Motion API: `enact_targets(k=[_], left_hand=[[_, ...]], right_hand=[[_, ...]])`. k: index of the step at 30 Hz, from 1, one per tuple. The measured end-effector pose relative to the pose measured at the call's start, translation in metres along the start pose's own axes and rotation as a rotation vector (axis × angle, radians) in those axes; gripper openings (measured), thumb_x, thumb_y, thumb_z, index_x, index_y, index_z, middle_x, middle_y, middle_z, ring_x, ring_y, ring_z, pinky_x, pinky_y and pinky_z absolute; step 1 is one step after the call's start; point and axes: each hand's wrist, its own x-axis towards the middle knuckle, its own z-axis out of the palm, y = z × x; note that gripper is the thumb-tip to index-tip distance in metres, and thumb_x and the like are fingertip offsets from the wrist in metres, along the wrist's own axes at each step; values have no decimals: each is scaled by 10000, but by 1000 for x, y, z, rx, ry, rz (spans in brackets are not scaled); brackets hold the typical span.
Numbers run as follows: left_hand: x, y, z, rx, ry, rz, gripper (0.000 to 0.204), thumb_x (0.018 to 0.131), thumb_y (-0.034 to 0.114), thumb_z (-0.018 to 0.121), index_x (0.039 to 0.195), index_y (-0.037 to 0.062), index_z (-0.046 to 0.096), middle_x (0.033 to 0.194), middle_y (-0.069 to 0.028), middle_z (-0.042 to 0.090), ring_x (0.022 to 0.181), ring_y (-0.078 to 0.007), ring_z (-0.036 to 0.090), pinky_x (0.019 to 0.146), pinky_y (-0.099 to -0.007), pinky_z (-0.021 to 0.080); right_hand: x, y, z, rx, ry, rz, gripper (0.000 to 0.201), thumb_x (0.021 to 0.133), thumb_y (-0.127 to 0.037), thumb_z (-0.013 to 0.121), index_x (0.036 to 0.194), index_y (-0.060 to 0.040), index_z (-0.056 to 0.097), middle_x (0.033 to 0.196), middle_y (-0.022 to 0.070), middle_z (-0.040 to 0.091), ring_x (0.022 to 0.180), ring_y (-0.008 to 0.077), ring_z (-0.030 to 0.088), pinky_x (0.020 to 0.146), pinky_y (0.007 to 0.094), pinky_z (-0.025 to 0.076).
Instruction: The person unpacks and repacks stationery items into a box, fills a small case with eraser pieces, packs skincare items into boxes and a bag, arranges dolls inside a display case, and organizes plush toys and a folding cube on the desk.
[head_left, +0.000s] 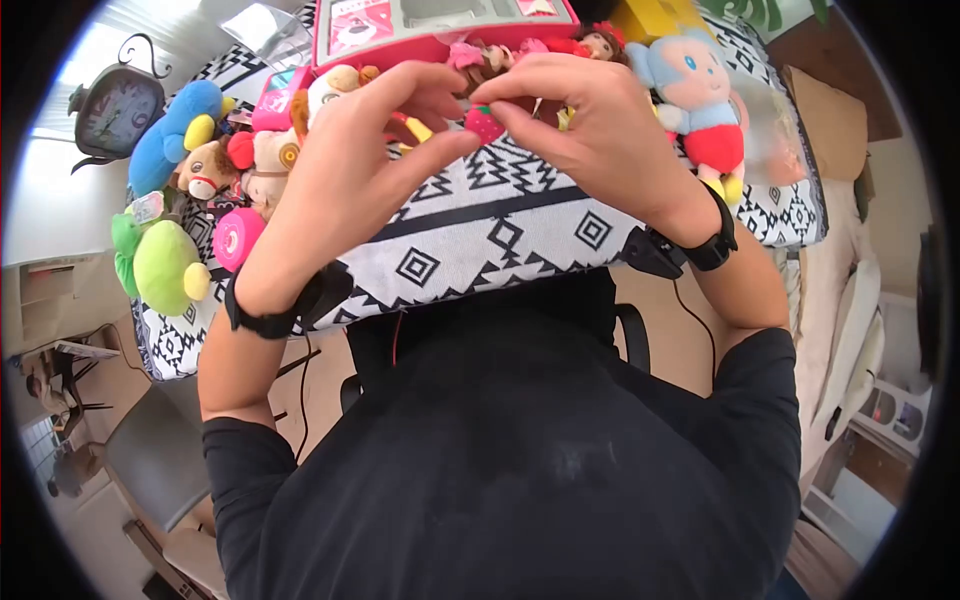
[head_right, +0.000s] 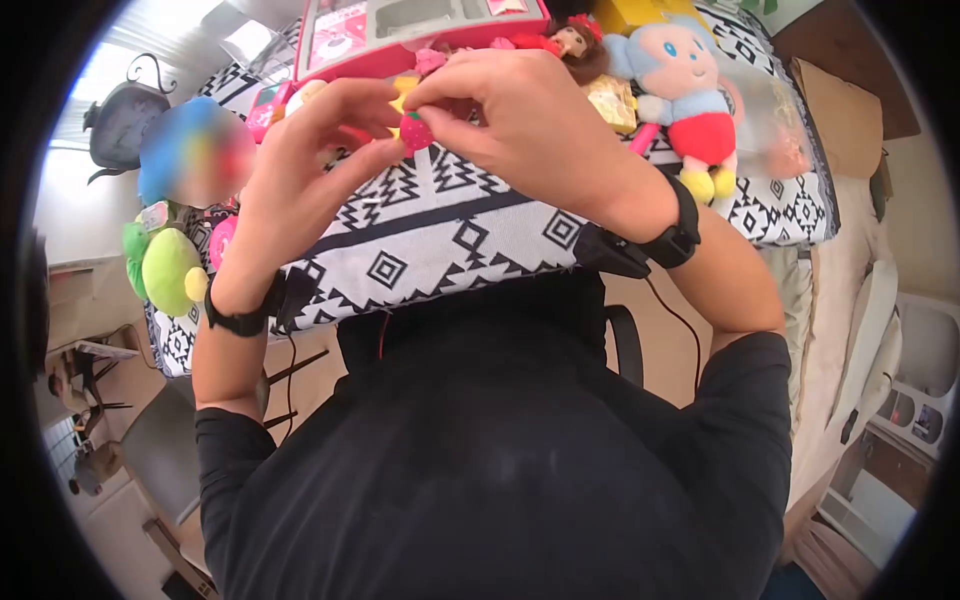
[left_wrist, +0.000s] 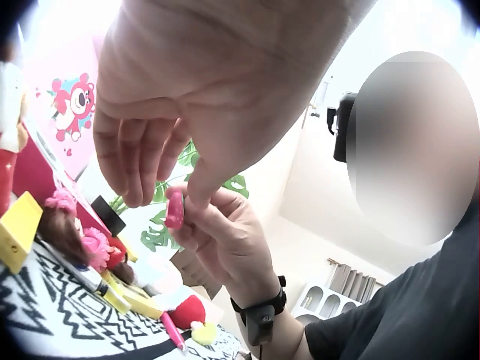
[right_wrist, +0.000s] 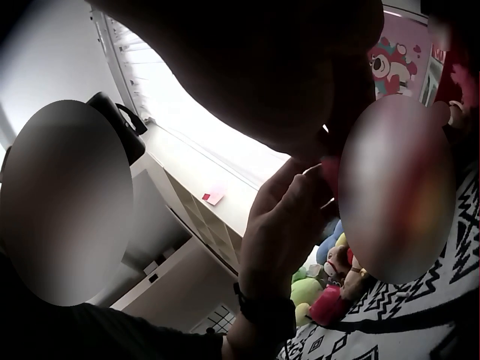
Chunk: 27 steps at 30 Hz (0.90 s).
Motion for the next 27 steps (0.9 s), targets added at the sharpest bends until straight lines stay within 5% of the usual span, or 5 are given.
enact_targets(k=[2, 3, 11, 19, 27], left_hand=[[36, -2, -13, 0, -44, -46, 350, 1036, 91, 845, 1367, 14, 761, 1128, -58, 860, 1000, -133, 793, 873, -287, 615], [48, -5, -15, 87, 57, 35, 265, 1010, 113, 860, 1251, 28, 790, 995, -86, 868, 891, -190, 819, 805, -331, 629], [168, -105, -75, -29, 61, -143, 205, 1085, 85, 793, 1261, -19, 811, 1087, -169, 868, 918, -216, 826, 899, -384, 703], [249, -233, -96, -9, 39, -348, 160, 1032, 91, 858, 1155, -8, 831, 994, -104, 854, 882, -170, 806, 733, -347, 645], [297, -261, -109, 281, 3, -308, 201, 921, 187, 976, 975, 11, 896, 862, -76, 847, 741, -149, 736, 671, -350, 577]], right_hand=[[34, 3, -1, -62, 46, -186, 177, 1002, -97, 805, 1136, 10, 849, 919, 180, 803, 811, 347, 769, 753, 415, 605], [45, 9, -4, -168, 38, -170, 156, 1061, -104, 800, 1171, -26, 879, 1007, 99, 839, 785, 144, 732, 716, 305, 583], [162, 85, -11, -129, 135, 12, 270, 986, -235, 800, 1089, 9, 847, 1013, 225, 845, 955, 408, 824, 854, 483, 624], [214, 184, 24, -267, -21, 98, 233, 977, -162, 752, 1089, 11, 860, 998, 288, 826, 966, 440, 822, 902, 527, 634], [247, 213, 47, -263, -150, 59, 225, 972, -111, 686, 1031, 53, 827, 990, 334, 797, 974, 498, 801, 884, 572, 621]])
